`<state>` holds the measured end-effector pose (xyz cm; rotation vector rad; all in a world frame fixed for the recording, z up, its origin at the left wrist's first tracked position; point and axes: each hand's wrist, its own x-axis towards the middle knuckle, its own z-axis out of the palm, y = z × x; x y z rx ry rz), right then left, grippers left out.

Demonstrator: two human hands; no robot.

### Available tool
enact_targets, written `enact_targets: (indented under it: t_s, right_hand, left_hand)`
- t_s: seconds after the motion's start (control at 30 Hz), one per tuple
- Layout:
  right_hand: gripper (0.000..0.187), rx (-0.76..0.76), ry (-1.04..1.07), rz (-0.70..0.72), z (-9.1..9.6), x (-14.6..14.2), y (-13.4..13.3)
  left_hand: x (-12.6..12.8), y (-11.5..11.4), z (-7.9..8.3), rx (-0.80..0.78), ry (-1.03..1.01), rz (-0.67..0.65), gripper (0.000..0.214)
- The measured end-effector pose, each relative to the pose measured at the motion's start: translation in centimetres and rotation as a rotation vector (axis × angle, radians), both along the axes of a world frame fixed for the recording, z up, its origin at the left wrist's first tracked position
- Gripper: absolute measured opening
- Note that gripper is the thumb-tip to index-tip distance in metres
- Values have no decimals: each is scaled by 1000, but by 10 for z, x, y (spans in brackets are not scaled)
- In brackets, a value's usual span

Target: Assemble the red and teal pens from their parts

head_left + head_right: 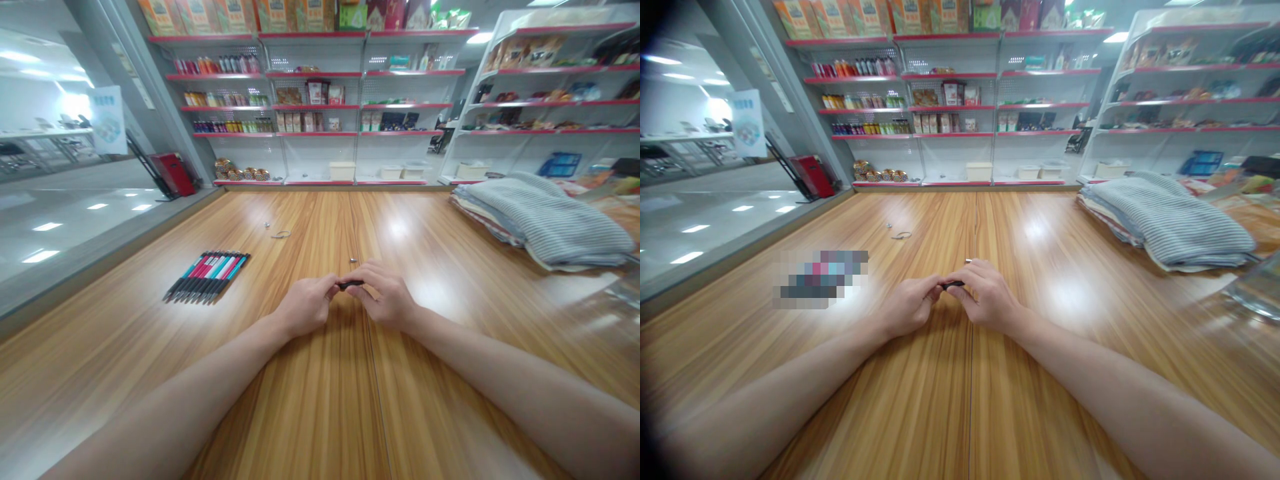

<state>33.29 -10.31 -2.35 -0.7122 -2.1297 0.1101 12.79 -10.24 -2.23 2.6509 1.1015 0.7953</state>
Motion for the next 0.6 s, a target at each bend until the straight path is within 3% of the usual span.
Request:
enact_targets:
  t_s: [0.33,0.6]
  right_hand:
    - [14,-35,40,4,1,3,2]
    - [21,-105,116,-154,2,8,3]
  left_hand:
    - [2,1,1,-29,30,40,23]
    - [-1,2,3,3,-54,95,25]
